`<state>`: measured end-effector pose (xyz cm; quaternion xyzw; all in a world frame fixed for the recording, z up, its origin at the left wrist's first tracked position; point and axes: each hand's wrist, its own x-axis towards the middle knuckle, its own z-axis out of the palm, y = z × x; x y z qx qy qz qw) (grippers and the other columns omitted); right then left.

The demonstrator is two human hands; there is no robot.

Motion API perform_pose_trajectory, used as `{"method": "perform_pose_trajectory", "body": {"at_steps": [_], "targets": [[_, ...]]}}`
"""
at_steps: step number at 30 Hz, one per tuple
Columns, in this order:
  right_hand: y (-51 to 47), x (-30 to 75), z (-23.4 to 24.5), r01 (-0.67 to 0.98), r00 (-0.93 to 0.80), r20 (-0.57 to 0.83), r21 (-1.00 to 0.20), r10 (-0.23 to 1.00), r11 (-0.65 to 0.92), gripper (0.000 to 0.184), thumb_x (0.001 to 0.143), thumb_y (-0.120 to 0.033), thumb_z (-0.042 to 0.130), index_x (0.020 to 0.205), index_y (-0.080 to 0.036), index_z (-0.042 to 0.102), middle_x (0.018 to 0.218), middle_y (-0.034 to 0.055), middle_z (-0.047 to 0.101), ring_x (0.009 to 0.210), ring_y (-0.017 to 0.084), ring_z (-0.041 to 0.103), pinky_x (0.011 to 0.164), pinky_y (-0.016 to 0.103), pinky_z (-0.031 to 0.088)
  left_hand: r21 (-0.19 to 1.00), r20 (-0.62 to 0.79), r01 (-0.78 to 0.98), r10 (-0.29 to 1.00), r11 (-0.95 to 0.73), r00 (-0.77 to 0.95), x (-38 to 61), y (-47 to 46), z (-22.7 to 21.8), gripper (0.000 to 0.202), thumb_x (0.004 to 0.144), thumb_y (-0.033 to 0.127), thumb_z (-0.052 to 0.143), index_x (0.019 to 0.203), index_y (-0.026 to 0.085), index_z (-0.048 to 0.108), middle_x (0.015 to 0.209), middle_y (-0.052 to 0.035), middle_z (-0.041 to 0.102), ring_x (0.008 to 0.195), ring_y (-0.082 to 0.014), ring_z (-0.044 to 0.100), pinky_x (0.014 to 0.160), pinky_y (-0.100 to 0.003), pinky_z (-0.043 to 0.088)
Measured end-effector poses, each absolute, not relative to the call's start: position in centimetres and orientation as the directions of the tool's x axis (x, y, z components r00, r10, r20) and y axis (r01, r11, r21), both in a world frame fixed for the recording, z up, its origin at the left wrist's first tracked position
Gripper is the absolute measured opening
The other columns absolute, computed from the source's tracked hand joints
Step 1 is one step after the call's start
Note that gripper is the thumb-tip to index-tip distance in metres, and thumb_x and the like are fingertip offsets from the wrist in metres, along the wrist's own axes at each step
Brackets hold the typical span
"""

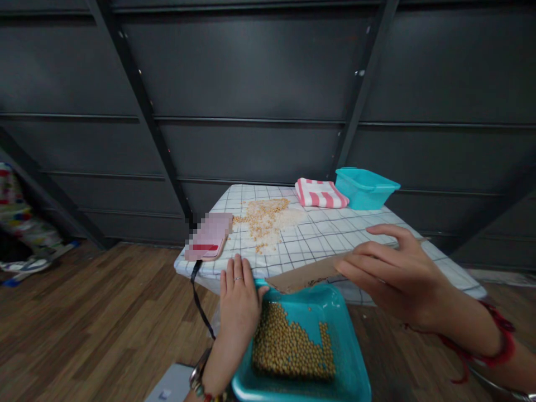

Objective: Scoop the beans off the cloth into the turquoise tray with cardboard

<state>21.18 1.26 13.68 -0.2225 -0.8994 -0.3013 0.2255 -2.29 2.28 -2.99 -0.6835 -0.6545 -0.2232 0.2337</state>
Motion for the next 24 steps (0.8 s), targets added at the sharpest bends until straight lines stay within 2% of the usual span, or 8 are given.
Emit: {"method": "perform_pose_trajectory", "body": {"at_steps": [3, 6, 10, 17, 24], "targets": [[0.8, 21.4, 13.8, 0.528, -0.793, 0.537, 0.37, 0.287, 0.765, 0.019, 0.087, -0.011, 0.034, 0.087, -0.02, 0.051, 0.067, -0.0059, 0.059, 0.059, 0.008, 0.048, 0.086, 0.035, 0.031, -0.033, 0.596, 0.999, 0.803, -0.014, 0.031, -2.1, 2.2, -2.8, 0.053, 0.083, 0.035, 0.035, 0.124, 0.002, 0.04, 0.129, -0.0245, 0.046, 0.12, -0.0339, 0.04, 0.097, -0.051, 0.034], [0.5, 21.3, 14.0, 0.516, -0.802, 0.523, 0.362, 0.289, 0.777, 0.02, 0.088, -0.012, 0.032, 0.088, -0.019, 0.05, 0.067, -0.0054, 0.059, 0.057, 0.008, 0.047, 0.086, 0.036, 0.03, -0.035, 0.579, 0.999, 0.815, -0.005, 0.024, -2.0, 2.1, -2.4, 0.05, 0.082, 0.029, 0.036, 0.122, 0.0, 0.043, 0.129, -0.0246, 0.047, 0.12, -0.0335, 0.041, 0.096, -0.051, 0.035], [0.4, 21.0, 14.2, 0.506, -0.817, 0.516, 0.426, 0.258, 0.751, 0.022, 0.088, -0.011, 0.03, 0.086, -0.018, 0.05, 0.065, -0.0048, 0.059, 0.055, 0.009, 0.046, 0.083, 0.036, 0.031, -0.031, 0.543, 0.999, 0.839, -0.019, 0.033, -2.0, 1.9, -1.9, 0.05, 0.083, 0.029, 0.036, 0.122, -0.002, 0.043, 0.129, -0.0261, 0.046, 0.12, -0.035, 0.041, 0.095, -0.051, 0.036], [0.7, 19.8, 14.7, 0.518, -0.84, 0.471, 0.553, 0.267, 0.653, 0.027, 0.085, -0.007, 0.03, 0.079, -0.017, 0.055, 0.057, -0.0047, 0.053, 0.057, 0.011, 0.044, 0.084, 0.036, 0.029, -0.05, 0.556, 0.999, 0.83, -0.012, 0.038, -1.9, 2.1, -2.0, 0.059, 0.084, 0.044, 0.035, 0.121, 0.0, 0.045, 0.128, -0.0247, 0.048, 0.119, -0.0349, 0.042, 0.095, -0.051, 0.037], [0.8, 18.3, 15.0, 0.513, -0.853, 0.444, 0.612, 0.276, 0.602, 0.026, 0.085, -0.011, 0.033, 0.074, -0.018, 0.056, 0.057, -0.0033, 0.048, 0.059, 0.013, 0.04, 0.086, 0.04, 0.027, -0.07, 0.602, 0.997, 0.795, -0.044, 0.077, -1.5, 2.2, -2.3, 0.06, 0.086, 0.043, 0.03, 0.12, -0.005, 0.044, 0.124, -0.0287, 0.049, 0.118, -0.0361, 0.043, 0.094, -0.052, 0.037]]}}
